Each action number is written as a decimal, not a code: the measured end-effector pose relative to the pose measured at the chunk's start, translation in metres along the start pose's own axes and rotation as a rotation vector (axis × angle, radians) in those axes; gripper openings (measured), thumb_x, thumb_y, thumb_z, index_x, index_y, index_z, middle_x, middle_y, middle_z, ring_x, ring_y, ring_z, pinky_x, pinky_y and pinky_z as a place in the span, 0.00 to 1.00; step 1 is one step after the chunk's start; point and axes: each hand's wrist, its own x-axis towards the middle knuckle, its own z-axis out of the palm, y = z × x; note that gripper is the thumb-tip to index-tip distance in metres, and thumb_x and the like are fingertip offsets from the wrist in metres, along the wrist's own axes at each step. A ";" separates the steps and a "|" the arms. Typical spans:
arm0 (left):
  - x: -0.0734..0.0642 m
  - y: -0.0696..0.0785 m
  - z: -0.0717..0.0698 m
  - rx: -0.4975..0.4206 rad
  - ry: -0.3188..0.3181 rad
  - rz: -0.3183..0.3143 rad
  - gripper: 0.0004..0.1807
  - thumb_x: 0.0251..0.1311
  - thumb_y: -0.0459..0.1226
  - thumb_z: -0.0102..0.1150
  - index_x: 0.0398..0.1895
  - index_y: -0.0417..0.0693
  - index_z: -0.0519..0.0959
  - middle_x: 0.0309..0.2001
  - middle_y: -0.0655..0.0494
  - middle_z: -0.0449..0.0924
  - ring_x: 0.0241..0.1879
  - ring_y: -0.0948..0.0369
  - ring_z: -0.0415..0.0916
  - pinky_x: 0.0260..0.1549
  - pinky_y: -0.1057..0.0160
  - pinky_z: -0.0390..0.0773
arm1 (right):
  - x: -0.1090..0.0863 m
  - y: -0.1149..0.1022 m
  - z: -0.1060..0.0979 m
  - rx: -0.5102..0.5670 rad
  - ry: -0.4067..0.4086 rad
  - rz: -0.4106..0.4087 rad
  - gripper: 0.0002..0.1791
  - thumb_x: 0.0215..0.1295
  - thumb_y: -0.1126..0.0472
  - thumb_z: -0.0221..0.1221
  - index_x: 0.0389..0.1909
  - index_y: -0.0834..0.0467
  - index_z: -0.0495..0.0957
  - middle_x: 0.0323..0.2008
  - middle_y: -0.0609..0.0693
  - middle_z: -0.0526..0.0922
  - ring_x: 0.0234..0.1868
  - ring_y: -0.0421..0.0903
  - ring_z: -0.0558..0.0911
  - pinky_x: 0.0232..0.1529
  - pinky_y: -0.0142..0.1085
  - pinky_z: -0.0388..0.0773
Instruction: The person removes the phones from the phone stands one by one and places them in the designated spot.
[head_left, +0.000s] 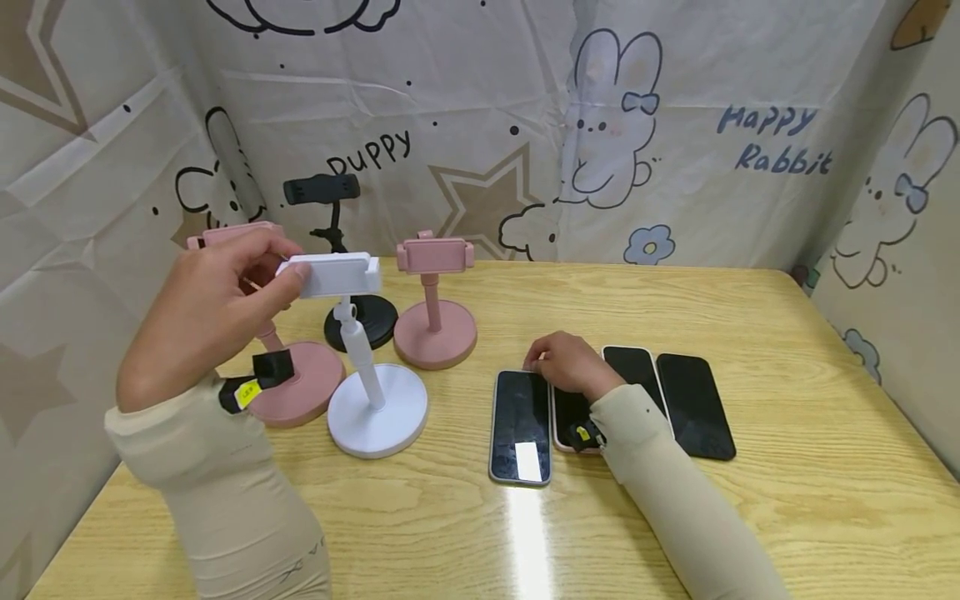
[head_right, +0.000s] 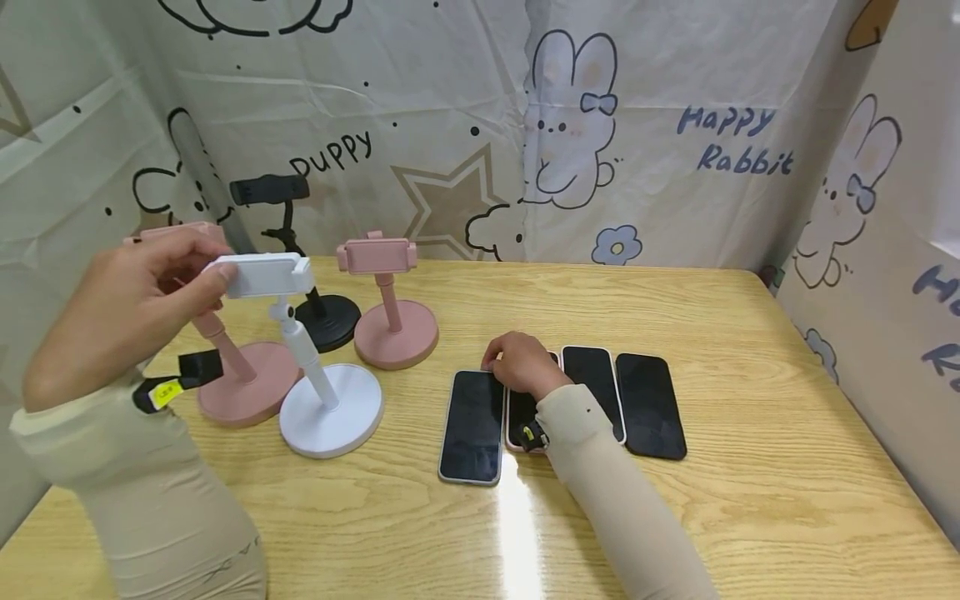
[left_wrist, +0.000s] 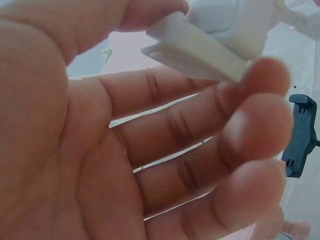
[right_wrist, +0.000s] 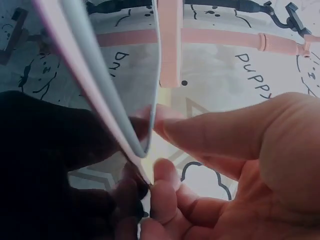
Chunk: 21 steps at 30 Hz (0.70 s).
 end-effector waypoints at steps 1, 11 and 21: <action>0.000 0.001 0.000 0.004 0.005 -0.010 0.08 0.67 0.44 0.53 0.42 0.55 0.79 0.34 0.58 0.76 0.22 0.58 0.77 0.21 0.67 0.76 | 0.000 0.000 -0.001 0.019 0.007 0.003 0.08 0.65 0.62 0.56 0.34 0.54 0.84 0.33 0.50 0.80 0.33 0.47 0.74 0.34 0.37 0.70; -0.004 0.029 0.005 -0.114 0.550 0.212 0.13 0.59 0.38 0.54 0.39 0.39 0.83 0.37 0.55 0.80 0.36 0.67 0.73 0.40 0.74 0.72 | -0.036 -0.028 -0.045 0.252 0.257 -0.036 0.22 0.64 0.45 0.61 0.19 0.58 0.77 0.18 0.49 0.72 0.23 0.49 0.69 0.22 0.36 0.63; -0.004 0.084 0.039 -0.266 0.537 0.639 0.14 0.58 0.38 0.53 0.31 0.34 0.82 0.33 0.48 0.83 0.35 0.58 0.79 0.42 0.64 0.77 | -0.091 -0.062 -0.086 0.299 0.464 -0.351 0.15 0.76 0.62 0.44 0.48 0.60 0.79 0.42 0.50 0.84 0.39 0.45 0.83 0.43 0.38 0.80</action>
